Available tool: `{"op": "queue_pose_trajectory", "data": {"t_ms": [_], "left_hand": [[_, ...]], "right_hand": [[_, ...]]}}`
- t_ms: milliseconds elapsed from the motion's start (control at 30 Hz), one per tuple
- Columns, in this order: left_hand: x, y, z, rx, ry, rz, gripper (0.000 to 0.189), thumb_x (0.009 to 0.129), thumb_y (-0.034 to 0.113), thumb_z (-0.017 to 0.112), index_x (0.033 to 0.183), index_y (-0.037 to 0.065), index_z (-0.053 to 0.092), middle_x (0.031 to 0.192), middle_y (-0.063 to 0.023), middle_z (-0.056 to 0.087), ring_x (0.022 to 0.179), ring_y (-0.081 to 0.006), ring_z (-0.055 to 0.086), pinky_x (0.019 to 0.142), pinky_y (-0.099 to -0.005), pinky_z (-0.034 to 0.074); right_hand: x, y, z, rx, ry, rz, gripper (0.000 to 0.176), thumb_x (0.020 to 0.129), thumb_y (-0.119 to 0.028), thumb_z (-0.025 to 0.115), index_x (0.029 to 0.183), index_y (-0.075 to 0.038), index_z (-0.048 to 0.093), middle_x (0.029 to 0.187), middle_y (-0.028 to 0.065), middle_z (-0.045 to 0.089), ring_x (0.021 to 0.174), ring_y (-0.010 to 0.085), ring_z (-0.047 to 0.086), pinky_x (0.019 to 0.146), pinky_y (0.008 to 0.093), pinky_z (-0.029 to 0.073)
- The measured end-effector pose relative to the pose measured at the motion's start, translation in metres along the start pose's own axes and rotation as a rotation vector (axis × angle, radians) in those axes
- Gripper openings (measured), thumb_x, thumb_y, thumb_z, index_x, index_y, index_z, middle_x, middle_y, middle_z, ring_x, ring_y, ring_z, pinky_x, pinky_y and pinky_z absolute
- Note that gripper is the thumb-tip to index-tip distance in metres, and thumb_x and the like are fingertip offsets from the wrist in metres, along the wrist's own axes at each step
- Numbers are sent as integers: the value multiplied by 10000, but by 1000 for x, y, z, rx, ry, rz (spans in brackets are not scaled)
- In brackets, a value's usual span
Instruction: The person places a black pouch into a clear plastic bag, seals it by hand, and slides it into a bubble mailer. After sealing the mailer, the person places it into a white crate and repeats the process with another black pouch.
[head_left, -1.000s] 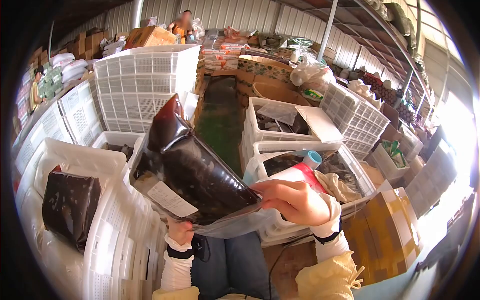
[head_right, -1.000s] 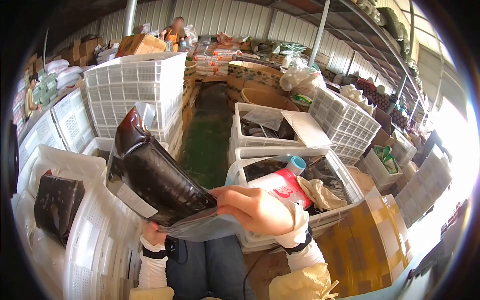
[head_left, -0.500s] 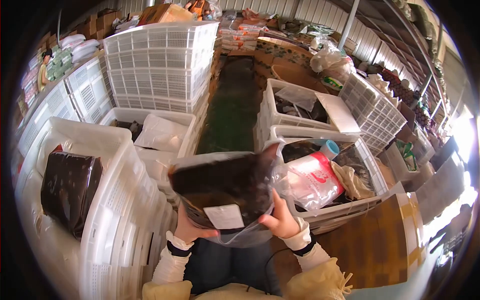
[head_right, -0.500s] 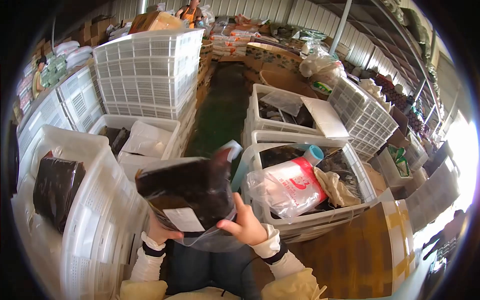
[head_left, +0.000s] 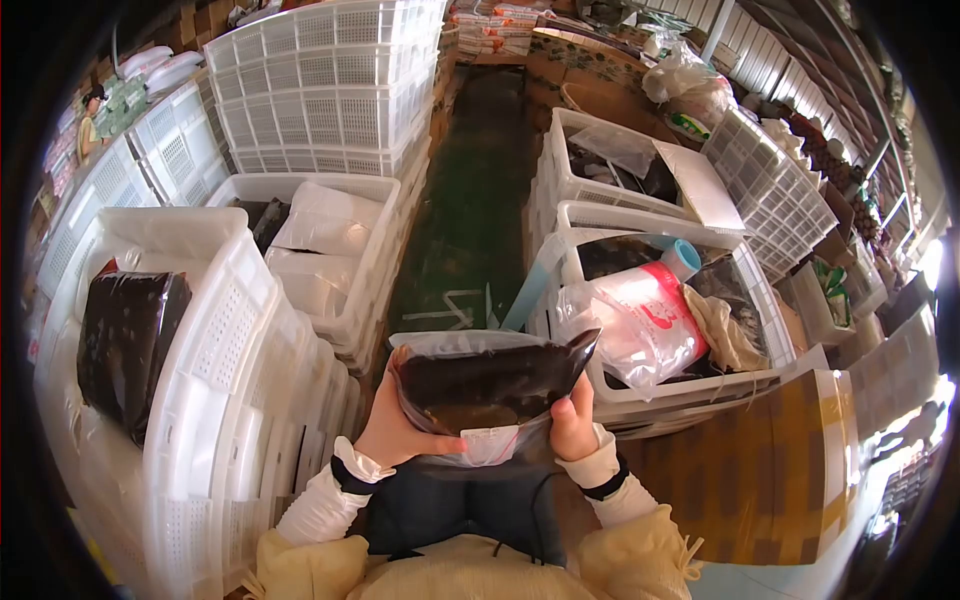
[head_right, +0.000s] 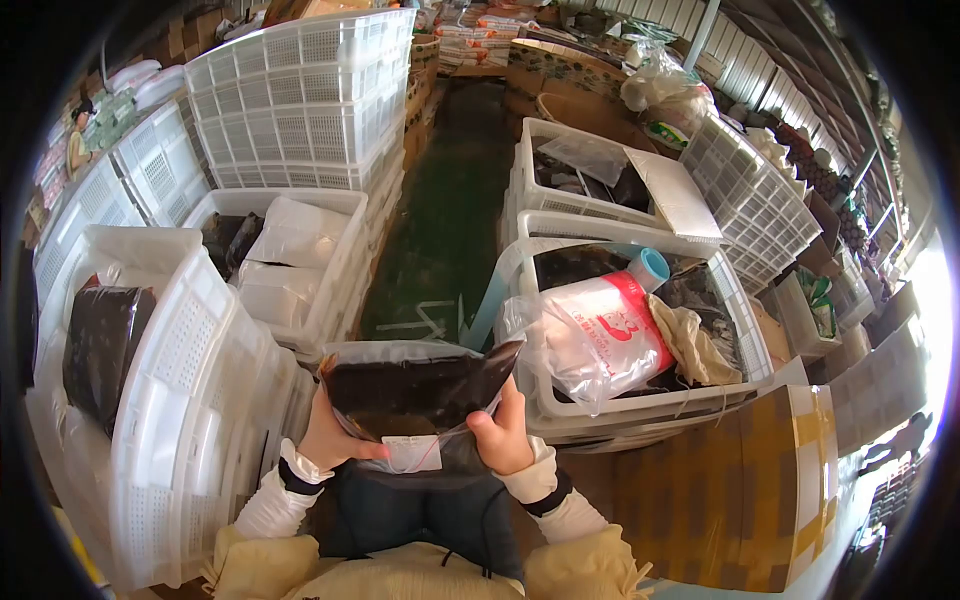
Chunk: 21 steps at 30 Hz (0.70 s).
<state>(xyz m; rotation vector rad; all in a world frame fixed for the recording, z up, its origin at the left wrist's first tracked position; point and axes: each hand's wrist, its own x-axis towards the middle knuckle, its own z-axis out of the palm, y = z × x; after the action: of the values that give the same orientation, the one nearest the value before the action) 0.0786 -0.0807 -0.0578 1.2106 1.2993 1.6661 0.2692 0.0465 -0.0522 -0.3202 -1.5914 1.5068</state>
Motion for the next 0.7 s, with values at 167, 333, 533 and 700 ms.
{"op": "queue_pose_trajectory", "data": {"t_ms": [167,333,533,700], "left_hand": [[2,11,9,-47,35,-17,961,471,205,903,1229,28,340,1157,-96,474,1112,-193,460,973,-323,366],[6,6,11,56,85,60,821,486,165,885,1154,51,422,1079,-76,497,1038,-181,492,921,-314,395],[9,-4,12,92,95,82,669,544,124,854,1081,49,462,1030,-67,535,998,-184,516,904,-313,404],[17,-24,15,-81,201,110,524,622,57,802,1022,33,465,978,-83,579,963,-175,549,879,-309,420]], "right_hand": [[-2,4,9,-7,119,18,531,831,-295,608,1196,48,430,1056,78,565,959,147,494,871,280,386],[-2,3,17,-7,223,57,359,863,-197,559,1127,35,488,997,61,572,918,137,492,836,277,390],[2,9,24,-1,417,49,137,873,-89,558,969,5,533,852,22,573,765,87,492,690,241,408],[10,18,26,-101,491,15,106,863,-88,593,882,8,553,771,12,579,685,78,491,624,231,408]]}}
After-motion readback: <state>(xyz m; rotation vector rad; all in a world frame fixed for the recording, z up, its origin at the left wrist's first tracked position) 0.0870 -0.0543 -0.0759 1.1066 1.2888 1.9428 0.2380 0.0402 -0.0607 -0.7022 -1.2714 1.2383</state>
